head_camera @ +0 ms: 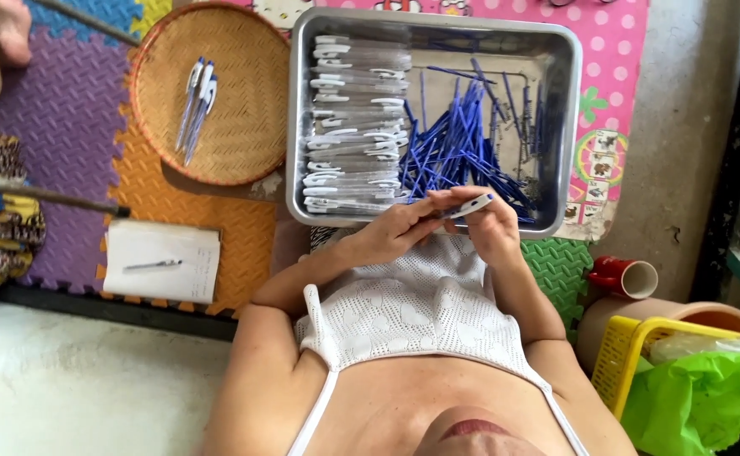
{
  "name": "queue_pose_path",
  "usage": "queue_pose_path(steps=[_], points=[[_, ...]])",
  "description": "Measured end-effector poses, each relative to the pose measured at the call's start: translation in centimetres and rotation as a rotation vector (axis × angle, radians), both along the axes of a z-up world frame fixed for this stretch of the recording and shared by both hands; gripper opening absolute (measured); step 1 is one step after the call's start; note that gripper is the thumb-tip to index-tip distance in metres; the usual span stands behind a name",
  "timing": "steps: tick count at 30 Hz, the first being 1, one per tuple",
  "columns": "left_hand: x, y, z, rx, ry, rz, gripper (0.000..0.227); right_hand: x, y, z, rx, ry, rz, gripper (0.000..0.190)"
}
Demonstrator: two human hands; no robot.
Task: Assembling ballpoint pens by inserting ink refills into pen bodies.
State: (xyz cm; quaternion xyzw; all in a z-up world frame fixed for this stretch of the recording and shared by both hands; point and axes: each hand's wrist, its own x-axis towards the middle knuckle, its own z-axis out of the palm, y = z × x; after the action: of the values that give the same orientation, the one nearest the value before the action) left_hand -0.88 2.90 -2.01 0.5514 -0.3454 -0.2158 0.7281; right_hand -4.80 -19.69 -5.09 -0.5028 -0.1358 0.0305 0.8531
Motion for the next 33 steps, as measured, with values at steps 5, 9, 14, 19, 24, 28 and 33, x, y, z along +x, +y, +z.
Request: queue_pose_path(steps=[5, 9, 14, 19, 24, 28, 33], points=[[-0.7, 0.2, -2.4, 0.065, -0.029, 0.04, 0.034, 0.2, 3.0, 2.6, -0.254, -0.164, -0.18, 0.048], [-1.0, 1.3, -2.3, 0.077, -0.047, 0.085, 0.031, 0.1, 3.4, 1.0, -0.208, -0.169, -0.11, 0.06], [4.5, 7.1, -5.8, 0.052, -0.22, 0.507, 0.062, 1.8, 1.9, 1.8, -0.342, -0.367, -0.184, 0.078], [10.3, 18.7, -7.7, 0.821, -0.649, 1.336, 0.071, 0.2, -1.2, 0.7, -0.17, -0.037, -0.33, 0.056], [11.0, 22.9, -8.5, 1.543, -0.54, 1.294, 0.052, 0.3, -0.2, 1.2, -0.282, -0.108, -0.301, 0.058], [11.1, 23.1, -8.6, 1.545, -0.573, 1.377, 0.037, 0.1, 0.1, 1.7, -0.303, -0.11, -0.305, 0.057], [12.5, 22.8, -8.0, 1.444, -0.652, 1.439, 0.026, 0.4, 0.0, 1.4, -0.298, -0.106, -0.293, 0.05]])
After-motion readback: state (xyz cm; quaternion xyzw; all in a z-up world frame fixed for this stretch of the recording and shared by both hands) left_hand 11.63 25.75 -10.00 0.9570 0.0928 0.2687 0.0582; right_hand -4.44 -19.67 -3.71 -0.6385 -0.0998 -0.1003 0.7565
